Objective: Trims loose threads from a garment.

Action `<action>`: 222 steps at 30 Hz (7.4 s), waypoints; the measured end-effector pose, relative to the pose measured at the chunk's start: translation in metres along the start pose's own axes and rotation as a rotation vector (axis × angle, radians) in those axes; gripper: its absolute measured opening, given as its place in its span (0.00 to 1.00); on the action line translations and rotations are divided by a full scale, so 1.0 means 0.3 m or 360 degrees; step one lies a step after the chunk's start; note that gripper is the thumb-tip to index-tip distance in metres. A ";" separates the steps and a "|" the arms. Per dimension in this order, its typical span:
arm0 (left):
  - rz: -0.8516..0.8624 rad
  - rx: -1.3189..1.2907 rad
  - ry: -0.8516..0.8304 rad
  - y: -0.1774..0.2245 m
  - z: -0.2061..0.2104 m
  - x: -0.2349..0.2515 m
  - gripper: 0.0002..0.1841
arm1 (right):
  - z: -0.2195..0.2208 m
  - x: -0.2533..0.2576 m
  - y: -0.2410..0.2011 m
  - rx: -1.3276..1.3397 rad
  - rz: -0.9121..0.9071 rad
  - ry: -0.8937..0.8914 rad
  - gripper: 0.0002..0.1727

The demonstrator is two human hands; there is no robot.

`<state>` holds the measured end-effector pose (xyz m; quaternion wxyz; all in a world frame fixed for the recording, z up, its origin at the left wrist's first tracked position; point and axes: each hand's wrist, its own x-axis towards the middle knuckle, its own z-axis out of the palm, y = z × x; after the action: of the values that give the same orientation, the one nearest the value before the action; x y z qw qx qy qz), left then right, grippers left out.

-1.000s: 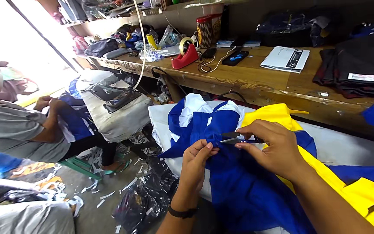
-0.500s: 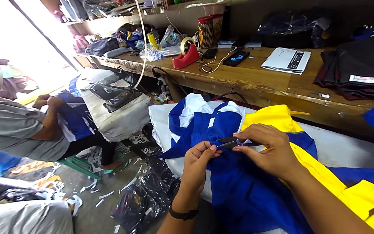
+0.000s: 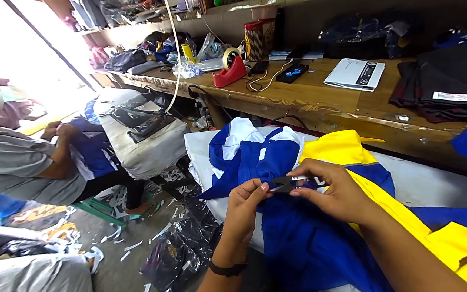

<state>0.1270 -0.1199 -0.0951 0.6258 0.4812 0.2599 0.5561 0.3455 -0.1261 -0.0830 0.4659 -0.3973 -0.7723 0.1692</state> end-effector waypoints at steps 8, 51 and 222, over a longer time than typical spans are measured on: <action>-0.0103 -0.0092 0.0031 0.000 0.040 -0.011 0.12 | 0.069 -0.012 -0.006 -0.0072 -0.0115 0.0184 0.16; -0.0440 -0.0663 0.0256 0.002 0.058 -0.009 0.13 | 0.001 -0.016 -0.045 -0.0324 0.0296 0.0228 0.14; -0.0037 0.0312 0.0112 -0.004 -0.120 -0.217 0.09 | 0.121 -0.144 -0.060 0.0329 0.0184 -0.0145 0.15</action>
<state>0.0805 -0.1700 -0.1242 0.5727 0.5174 0.3404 0.5372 0.3172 -0.1667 -0.1152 0.4583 -0.3830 -0.7468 0.2925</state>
